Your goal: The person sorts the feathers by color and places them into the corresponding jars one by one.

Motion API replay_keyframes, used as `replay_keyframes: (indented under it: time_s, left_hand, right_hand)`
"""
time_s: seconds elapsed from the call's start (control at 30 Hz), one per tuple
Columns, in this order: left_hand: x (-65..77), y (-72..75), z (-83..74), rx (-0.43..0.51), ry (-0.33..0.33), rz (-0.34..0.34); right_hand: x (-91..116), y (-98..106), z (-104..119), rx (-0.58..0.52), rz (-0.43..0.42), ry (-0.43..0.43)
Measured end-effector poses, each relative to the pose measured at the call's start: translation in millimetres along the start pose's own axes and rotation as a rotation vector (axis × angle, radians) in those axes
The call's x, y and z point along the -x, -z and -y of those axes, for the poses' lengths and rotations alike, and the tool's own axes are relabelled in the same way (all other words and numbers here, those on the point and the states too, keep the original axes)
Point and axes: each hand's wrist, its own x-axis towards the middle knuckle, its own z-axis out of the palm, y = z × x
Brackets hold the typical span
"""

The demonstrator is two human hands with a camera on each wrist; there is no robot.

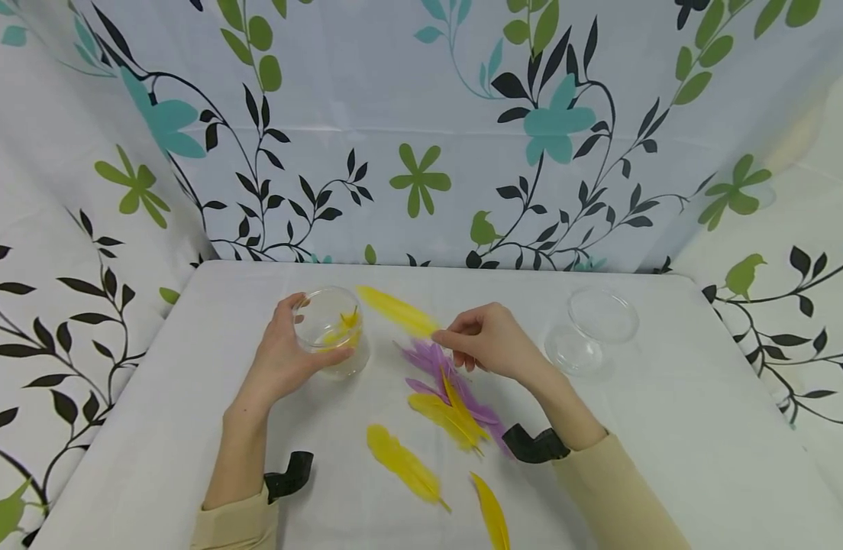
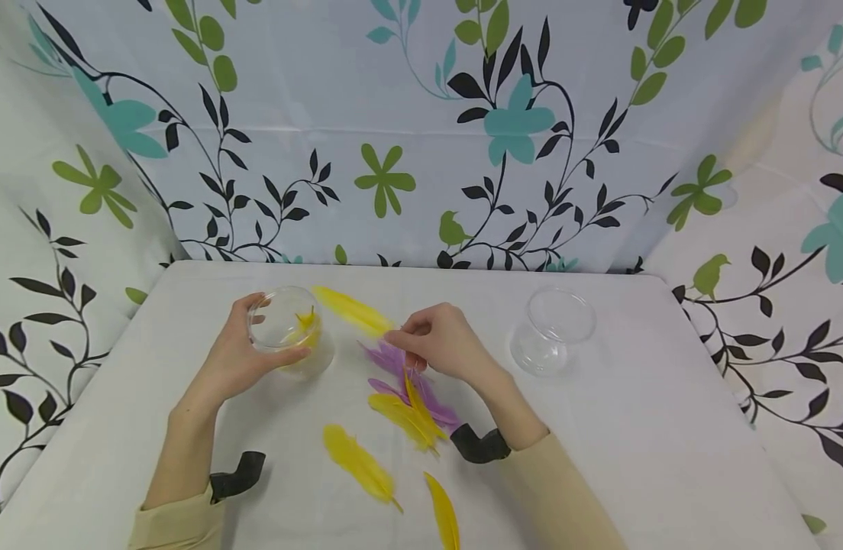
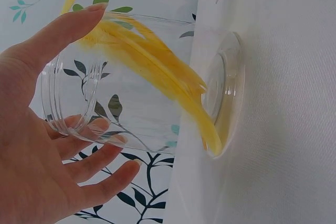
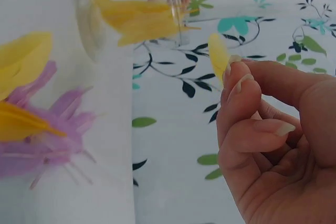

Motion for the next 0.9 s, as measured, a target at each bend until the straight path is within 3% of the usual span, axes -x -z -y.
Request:
replay_keyframes:
  time_s: [0.37,0.7,0.9]
  left_hand:
    - [-1.8,-3.1,-1.6,0.005,-0.006,0.002]
    - [-2.3,-3.6,-0.8,-0.003,-0.006,-0.003]
    - [-0.8,-1.2,0.8,-0.006,0.007,-0.004]
  right_hand:
    - [-30,-7,34,0.119,-0.003,0.094]
    - [-43,-7,47,0.198,-0.047,0.073]
    - [-48,-15,52,0.179,-0.041,0.080]
